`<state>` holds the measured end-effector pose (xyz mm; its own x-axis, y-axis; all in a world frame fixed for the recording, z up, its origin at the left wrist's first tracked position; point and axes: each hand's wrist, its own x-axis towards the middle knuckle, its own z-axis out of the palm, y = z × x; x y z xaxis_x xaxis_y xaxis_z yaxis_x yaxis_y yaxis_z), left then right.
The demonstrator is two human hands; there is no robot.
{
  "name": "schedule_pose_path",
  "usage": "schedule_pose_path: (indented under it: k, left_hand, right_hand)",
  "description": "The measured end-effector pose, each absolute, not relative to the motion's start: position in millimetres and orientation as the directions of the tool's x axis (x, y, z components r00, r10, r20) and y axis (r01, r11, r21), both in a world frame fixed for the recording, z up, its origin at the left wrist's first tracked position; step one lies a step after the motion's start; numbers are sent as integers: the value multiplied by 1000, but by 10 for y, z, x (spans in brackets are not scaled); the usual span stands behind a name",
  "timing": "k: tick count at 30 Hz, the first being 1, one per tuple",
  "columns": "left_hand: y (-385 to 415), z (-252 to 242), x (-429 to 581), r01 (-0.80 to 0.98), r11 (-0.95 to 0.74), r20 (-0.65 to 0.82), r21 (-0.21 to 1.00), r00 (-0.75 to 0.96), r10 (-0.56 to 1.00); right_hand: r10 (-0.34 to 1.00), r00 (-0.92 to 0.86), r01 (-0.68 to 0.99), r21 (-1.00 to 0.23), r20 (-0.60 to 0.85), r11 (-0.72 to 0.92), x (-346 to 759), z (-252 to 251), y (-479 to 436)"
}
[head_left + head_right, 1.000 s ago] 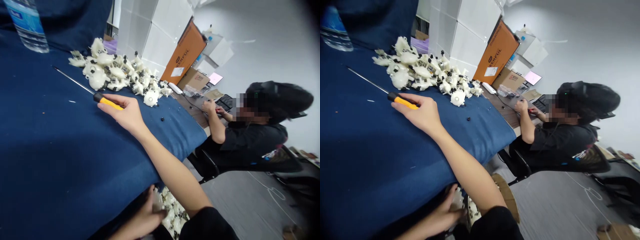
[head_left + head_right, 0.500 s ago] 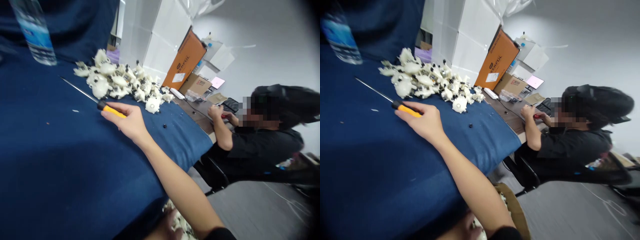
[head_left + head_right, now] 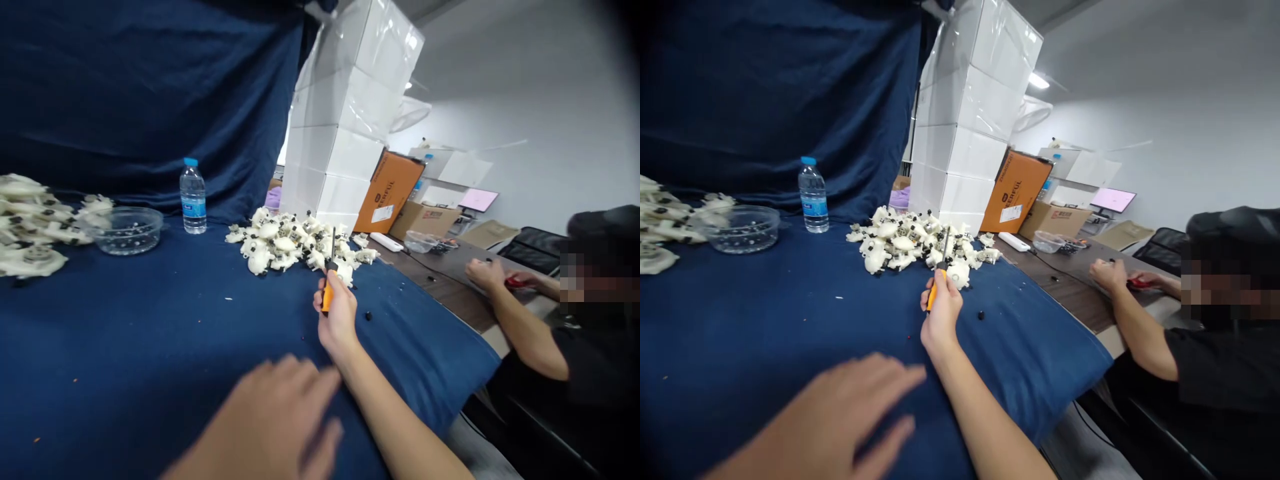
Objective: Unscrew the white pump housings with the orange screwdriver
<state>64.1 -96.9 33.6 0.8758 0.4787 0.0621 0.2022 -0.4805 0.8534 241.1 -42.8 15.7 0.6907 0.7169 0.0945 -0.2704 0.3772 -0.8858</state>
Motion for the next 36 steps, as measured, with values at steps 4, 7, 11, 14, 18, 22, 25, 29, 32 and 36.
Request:
schedule_pose_path:
  k: [4, 7, 11, 14, 18, 22, 25, 29, 32, 36]
  left_hand:
    - [98, 338, 850, 494, -636, 395, 593, 510, 764]
    - [674, 194, 1032, 548, -584, 405, 598, 422, 811]
    - [994, 50, 1141, 535, -588, 372, 606, 464, 804]
    - [1079, 35, 1088, 525, -581, 334, 621, 494, 803]
    - [1086, 100, 819, 481, -595, 246, 645, 606, 757]
    - [887, 213, 319, 418, -624, 150, 660, 740, 655]
    - [654, 303, -30, 394, -609, 43, 689, 816, 577]
    - [396, 286, -243, 352, -516, 73, 781, 769, 635]
    - [319, 146, -316, 192, -378, 149, 906, 690, 708]
    - [383, -24, -505, -192, -101, 202, 976, 639, 742]
  right_hand:
    - [745, 667, -347, -895, -26, 280, 2426, 127, -415]
    - [765, 641, -369, -900, -66, 231, 2397, 149, -431]
    - [777, 624, -393, -893, -84, 219, 2377, 183, -448]
    - [789, 608, -416, -882, -89, 222, 2375, 202, -458]
    - [787, 611, -419, -879, -86, 229, 2364, 228, -475]
    - [804, 590, -393, -895, -69, 212, 2319, 254, -488]
    - [831, 555, -361, -913, -45, 191, 2269, 265, -492]
    - [864, 504, -269, -949, 7, 164, 2188, 265, -501]
    - [877, 474, -135, -977, 81, 163, 2082, 279, -519]
    - [922, 360, 20, -989, 145, 148, 1844, 311, -498]
